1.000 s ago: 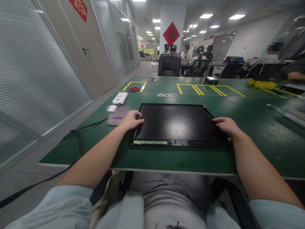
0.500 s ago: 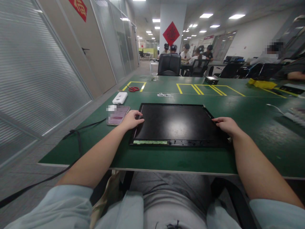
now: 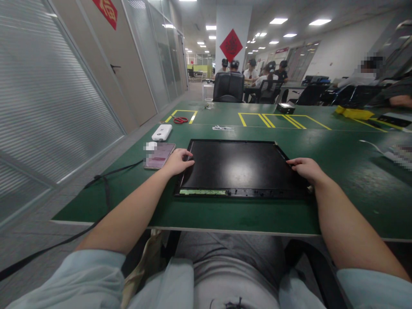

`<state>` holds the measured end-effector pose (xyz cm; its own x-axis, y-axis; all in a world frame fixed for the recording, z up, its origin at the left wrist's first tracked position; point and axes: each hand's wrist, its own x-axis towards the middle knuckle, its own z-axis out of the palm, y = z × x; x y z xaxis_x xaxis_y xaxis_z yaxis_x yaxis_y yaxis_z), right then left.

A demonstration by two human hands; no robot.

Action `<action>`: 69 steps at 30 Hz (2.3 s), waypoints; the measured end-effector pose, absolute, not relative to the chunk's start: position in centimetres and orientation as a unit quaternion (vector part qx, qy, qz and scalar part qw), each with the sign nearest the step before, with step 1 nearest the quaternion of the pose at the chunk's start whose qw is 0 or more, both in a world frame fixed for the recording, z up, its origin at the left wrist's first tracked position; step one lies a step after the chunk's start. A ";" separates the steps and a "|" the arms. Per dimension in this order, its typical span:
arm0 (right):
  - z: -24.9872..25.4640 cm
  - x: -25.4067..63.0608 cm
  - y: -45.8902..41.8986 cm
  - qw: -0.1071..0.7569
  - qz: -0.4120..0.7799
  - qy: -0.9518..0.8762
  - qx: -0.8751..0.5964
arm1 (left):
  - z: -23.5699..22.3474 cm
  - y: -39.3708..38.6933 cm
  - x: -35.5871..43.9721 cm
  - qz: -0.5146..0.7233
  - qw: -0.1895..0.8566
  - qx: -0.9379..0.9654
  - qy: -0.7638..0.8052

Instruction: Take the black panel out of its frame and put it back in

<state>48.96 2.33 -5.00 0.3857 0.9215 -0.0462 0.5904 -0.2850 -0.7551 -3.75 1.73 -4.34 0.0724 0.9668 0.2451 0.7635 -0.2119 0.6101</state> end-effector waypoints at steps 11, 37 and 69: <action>-3.9 47.6 1.5 0.301 0.206 -0.501 -0.785 | -3.6 1.3 -3.3 0.305 0.143 0.713 0.615; -3.5 47.1 1.1 0.291 0.174 -0.514 -0.788 | -2.5 1.3 -2.1 0.537 0.428 0.488 0.539; -3.0 46.7 0.8 0.270 0.178 -0.508 -0.799 | 0.2 -0.2 -0.8 0.582 0.588 0.284 0.485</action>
<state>46.74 0.78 -3.02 0.4212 0.9069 -0.0101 0.7151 -0.3390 -0.6113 -0.80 -0.16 0.22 -0.1471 0.9597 -0.2395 -0.4096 0.1613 0.8979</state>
